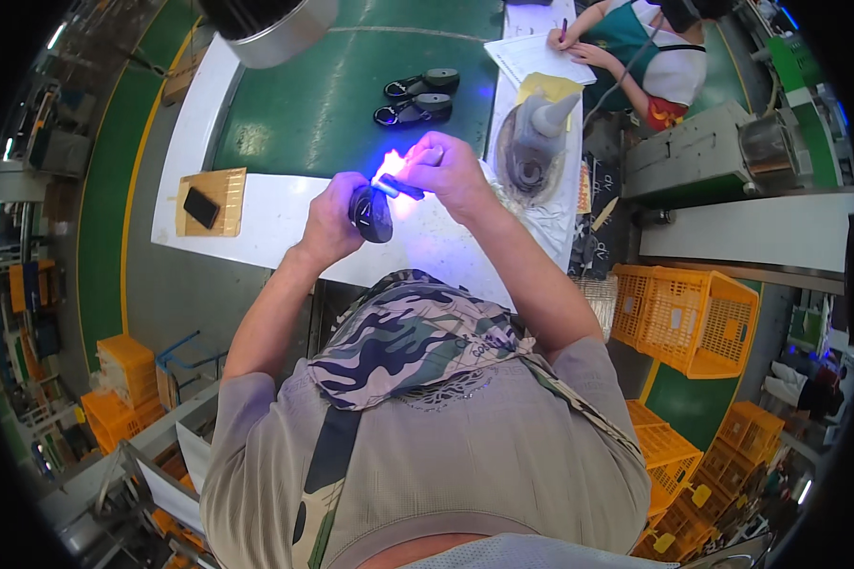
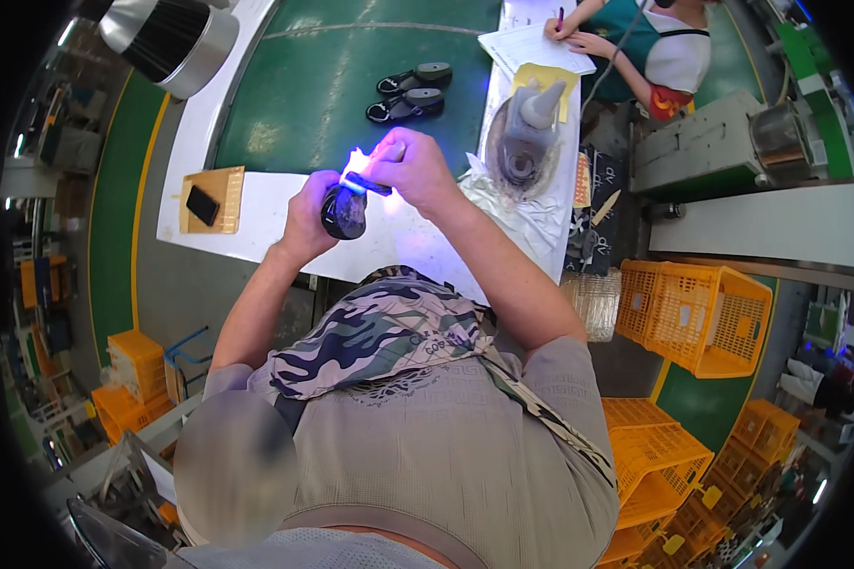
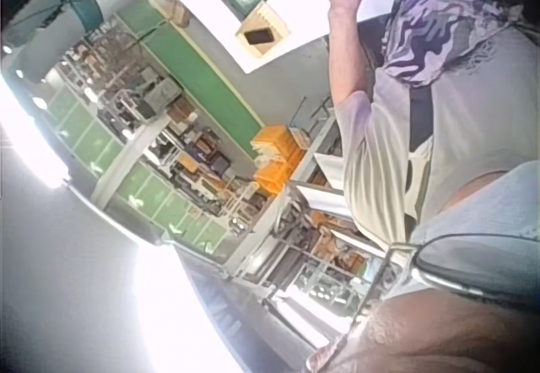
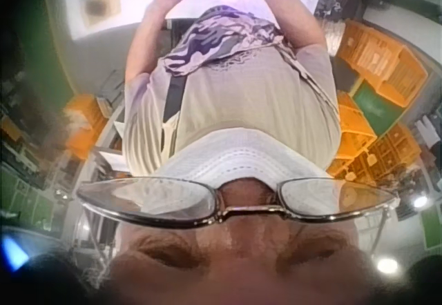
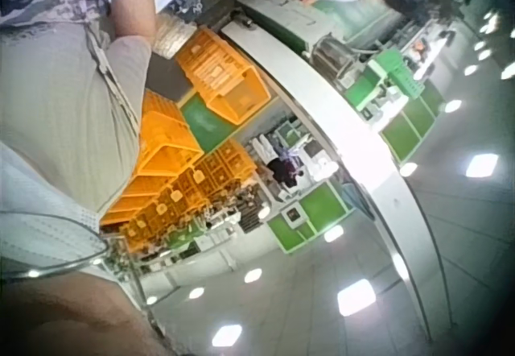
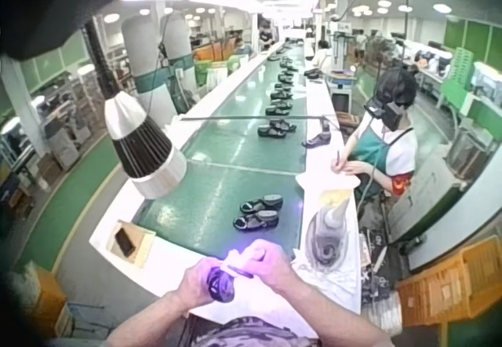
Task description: The person repeatedly picks up black slipper soles from a green conveyor belt, applies glue from a squeeze bottle to the sole's edge, and places them back on the belt. A coworker is visible writing on a clipboard nearby.
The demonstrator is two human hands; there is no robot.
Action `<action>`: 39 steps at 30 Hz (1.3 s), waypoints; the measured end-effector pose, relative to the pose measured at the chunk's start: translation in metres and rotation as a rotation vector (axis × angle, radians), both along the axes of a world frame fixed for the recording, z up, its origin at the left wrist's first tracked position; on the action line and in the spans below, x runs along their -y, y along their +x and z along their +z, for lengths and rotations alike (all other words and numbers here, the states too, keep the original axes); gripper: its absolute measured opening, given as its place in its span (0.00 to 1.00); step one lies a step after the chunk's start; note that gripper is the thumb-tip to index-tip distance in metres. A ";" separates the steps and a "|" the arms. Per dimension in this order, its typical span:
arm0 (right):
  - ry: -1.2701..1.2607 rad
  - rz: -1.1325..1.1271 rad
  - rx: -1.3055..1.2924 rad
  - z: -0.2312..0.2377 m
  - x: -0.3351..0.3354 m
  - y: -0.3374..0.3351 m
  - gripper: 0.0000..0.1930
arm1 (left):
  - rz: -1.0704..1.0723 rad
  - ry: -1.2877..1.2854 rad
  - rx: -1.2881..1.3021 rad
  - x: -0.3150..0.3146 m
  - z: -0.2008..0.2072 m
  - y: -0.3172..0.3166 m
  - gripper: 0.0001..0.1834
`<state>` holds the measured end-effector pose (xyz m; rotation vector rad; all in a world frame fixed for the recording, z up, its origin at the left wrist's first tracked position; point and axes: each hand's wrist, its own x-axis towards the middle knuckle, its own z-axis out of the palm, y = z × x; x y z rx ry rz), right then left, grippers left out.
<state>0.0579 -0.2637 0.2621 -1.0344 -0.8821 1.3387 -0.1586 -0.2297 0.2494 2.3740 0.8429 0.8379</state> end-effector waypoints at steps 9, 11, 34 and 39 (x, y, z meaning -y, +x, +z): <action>0.067 -0.064 0.097 -0.002 -0.001 0.008 0.10 | 0.014 -0.140 -0.208 -0.004 0.001 0.003 0.31; 0.042 -0.033 0.063 0.009 0.000 0.008 0.08 | -0.025 -0.308 -0.250 -0.004 0.014 0.004 0.31; 0.298 0.003 0.356 -0.001 -0.033 -0.009 0.09 | -0.238 -1.280 0.219 -0.025 -0.010 -0.035 0.38; 0.300 0.083 0.319 -0.025 -0.031 -0.017 0.10 | -0.144 -1.429 0.382 -0.017 -0.017 -0.039 0.34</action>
